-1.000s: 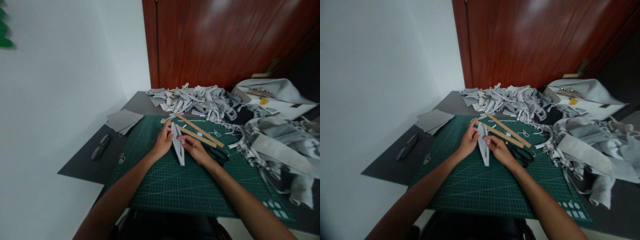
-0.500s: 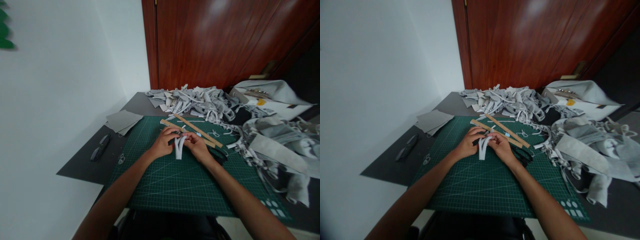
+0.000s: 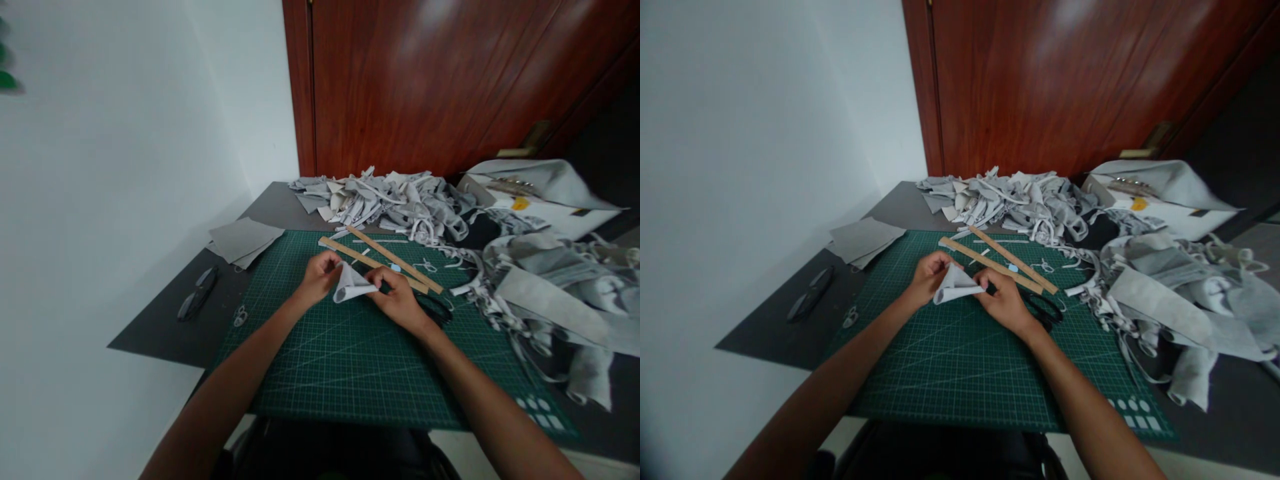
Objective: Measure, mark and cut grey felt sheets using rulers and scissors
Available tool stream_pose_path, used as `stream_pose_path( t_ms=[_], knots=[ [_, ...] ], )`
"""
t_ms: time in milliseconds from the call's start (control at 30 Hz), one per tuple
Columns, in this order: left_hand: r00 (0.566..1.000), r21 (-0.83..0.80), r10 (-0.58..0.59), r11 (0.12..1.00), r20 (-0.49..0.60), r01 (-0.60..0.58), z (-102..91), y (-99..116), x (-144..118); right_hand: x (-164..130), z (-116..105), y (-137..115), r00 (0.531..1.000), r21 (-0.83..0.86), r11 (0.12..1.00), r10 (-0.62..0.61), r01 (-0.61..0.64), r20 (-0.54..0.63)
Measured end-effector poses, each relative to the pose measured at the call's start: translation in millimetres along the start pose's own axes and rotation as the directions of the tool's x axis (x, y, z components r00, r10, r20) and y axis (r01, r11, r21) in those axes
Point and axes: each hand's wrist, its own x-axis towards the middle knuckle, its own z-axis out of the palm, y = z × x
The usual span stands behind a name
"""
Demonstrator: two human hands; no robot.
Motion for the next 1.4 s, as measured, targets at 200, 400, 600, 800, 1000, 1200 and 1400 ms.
stream_pose_path(
  t_ms=[200, 400, 600, 800, 1000, 1200, 1400],
  knots=[
    [0.998, -0.120, -0.063, 0.991, 0.006, 0.064, 0.1, 5, 4, 6, -5, -1, 0.980, 0.211, 0.963, 0.187, -0.170, -0.066],
    [0.992, -0.217, -0.122, 0.968, 0.044, 0.129, -5.9, 8, 6, 9, -11, -1, 0.946, 0.351, 0.880, 0.316, -0.319, 0.068],
    [0.976, -0.303, -0.192, 0.928, 0.104, 0.215, -13.3, 11, 7, 9, -11, 3, 0.913, 0.463, 0.798, 0.401, -0.385, 0.068],
    [0.972, -0.346, -0.201, 0.909, 0.120, 0.231, -16.7, 11, 8, 8, -18, 12, 0.917, 0.418, 0.817, 0.369, -0.397, 0.149],
    [0.975, -0.299, -0.208, 0.928, 0.074, 0.221, -24.1, 5, 14, 10, -24, 21, 0.946, 0.264, 0.910, 0.323, -0.320, 0.032],
    [0.975, -0.239, -0.217, 0.946, 0.044, 0.221, -24.8, -3, 15, 10, -24, 24, 0.929, 0.392, 0.845, 0.358, -0.364, 0.093],
    [0.980, -0.259, -0.199, 0.947, -0.004, 0.192, -29.9, -11, 17, 10, -28, 34, 0.948, 0.248, 0.916, 0.315, -0.316, 0.045]
  ],
)
